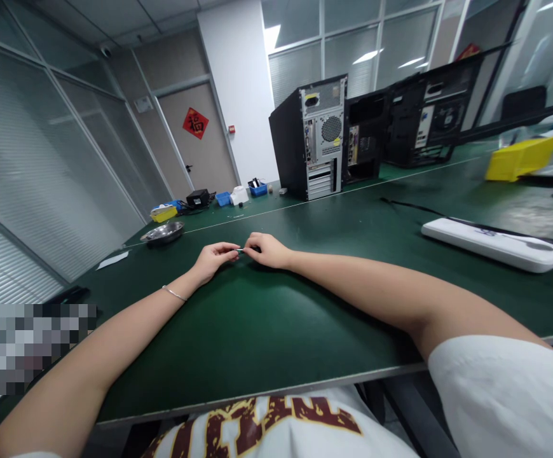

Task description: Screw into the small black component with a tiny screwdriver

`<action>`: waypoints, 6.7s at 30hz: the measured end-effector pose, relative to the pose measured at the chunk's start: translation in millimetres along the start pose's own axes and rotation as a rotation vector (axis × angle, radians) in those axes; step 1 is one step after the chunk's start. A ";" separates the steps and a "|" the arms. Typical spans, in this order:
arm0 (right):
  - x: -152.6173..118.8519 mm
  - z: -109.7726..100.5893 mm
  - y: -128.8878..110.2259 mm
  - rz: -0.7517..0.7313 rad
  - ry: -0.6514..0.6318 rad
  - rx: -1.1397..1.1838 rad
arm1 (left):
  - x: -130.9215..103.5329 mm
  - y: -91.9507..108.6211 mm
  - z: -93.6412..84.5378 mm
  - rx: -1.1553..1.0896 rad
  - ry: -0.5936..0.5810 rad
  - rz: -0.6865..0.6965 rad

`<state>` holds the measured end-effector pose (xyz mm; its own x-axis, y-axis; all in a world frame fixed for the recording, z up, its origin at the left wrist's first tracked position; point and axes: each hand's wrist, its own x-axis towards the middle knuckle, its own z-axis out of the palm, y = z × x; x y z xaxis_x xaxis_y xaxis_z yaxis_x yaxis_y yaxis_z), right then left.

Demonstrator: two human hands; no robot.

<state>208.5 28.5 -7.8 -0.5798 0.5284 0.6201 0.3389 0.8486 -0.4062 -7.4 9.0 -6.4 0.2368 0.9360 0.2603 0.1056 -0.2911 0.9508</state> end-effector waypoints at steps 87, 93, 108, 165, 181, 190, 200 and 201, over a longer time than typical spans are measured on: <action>13.6 -12.3 7.1 0.272 -0.368 -0.038 | 0.5 -1.7 -7.9 0.418 -0.212 0.108; 5.7 -2.8 8.7 0.192 -0.075 0.142 | -3.7 1.8 -2.9 0.435 -0.164 0.144; 4.1 4.0 3.4 0.177 0.000 0.305 | -8.1 3.4 7.7 0.396 -0.143 0.208; 1.7 6.9 3.9 0.149 0.085 0.078 | -0.1 2.3 0.7 0.186 -0.053 0.132; 0.6 5.5 0.9 0.190 0.068 -0.076 | 3.5 -6.9 2.3 0.223 -0.032 0.247; -0.3 5.4 -1.2 0.185 0.035 -0.127 | -0.1 0.4 -0.6 0.455 0.031 0.323; -0.8 3.8 -1.7 0.159 0.031 -0.093 | -6.2 9.3 1.0 0.526 0.025 0.337; -0.8 3.8 -0.9 0.152 0.030 -0.074 | -5.5 8.4 0.3 0.494 0.020 0.312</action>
<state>205.8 27.2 -10.5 -0.4958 0.6502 0.5757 0.4753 0.7580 -0.4467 -7.4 1.4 0.1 0.3109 0.7934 0.5232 0.4727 -0.6067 0.6391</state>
